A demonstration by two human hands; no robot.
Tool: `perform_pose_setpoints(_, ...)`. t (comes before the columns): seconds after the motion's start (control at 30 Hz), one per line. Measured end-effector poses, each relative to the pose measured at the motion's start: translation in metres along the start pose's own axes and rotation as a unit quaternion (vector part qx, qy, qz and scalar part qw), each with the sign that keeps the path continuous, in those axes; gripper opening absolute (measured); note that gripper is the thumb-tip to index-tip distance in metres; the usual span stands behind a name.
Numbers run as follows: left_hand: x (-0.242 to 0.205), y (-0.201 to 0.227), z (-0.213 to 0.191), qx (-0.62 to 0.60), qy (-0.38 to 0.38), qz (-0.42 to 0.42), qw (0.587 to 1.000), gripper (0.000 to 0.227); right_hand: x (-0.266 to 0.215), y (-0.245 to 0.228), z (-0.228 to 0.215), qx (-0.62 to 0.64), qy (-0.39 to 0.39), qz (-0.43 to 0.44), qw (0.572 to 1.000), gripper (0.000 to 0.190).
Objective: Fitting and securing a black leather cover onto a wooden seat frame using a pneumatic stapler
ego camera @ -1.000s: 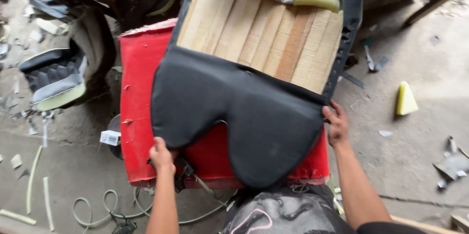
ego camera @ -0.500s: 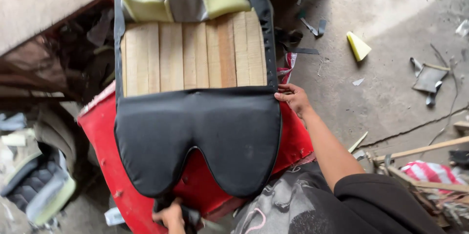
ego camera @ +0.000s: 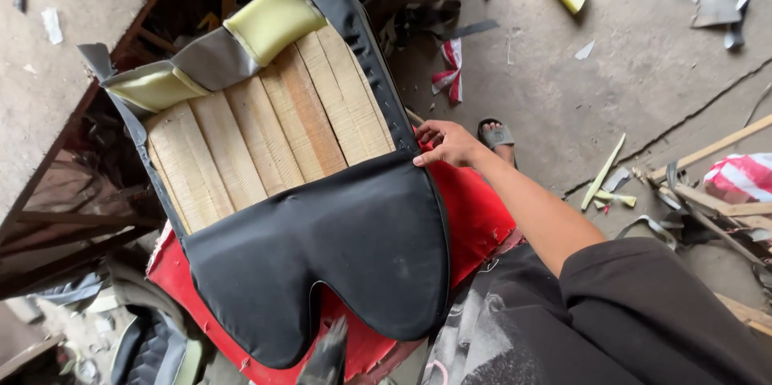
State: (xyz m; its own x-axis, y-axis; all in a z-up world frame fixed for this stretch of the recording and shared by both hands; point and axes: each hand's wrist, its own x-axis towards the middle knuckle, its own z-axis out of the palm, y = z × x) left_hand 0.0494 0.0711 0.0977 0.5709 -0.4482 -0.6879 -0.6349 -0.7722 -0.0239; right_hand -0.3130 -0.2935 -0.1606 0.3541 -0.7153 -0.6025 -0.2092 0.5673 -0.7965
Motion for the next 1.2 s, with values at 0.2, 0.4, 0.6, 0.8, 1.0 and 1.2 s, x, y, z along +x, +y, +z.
perform_pose_setpoints(0.2,0.0,0.242,-0.058,0.121,-0.111,0.16,0.973,0.036,-0.021,-0.04,-0.009,-0.013,-0.034,0.045,0.998,0.077)
perform_pose_setpoints(0.4,0.027,0.365,-0.047,0.186,-0.16,0.214,0.946,0.029,-0.01,-0.031,-0.013,-0.02,-0.064,0.068,0.995,0.098)
perform_pose_setpoints(0.6,0.045,0.394,-0.036,0.25,-0.182,0.19,0.932,0.028,-0.004,-0.031,-0.018,-0.027,-0.096,0.081,0.992,0.096)
perform_pose_setpoints(0.8,0.042,0.416,-0.046,0.263,-0.194,0.15,0.933,0.037,0.001,-0.035,-0.023,-0.005,-0.124,0.087,0.988,0.095)
perform_pose_setpoints(1.0,0.045,0.416,-0.037,0.298,-0.196,0.138,0.924,0.033,0.004,-0.03,-0.017,0.027,-0.126,0.108,0.986,0.097)
perform_pose_setpoints(1.2,0.052,0.409,-0.024,0.302,-0.183,0.138,0.925,0.025,0.005,-0.033,-0.017,0.068,-0.125,0.126,0.982,0.094)
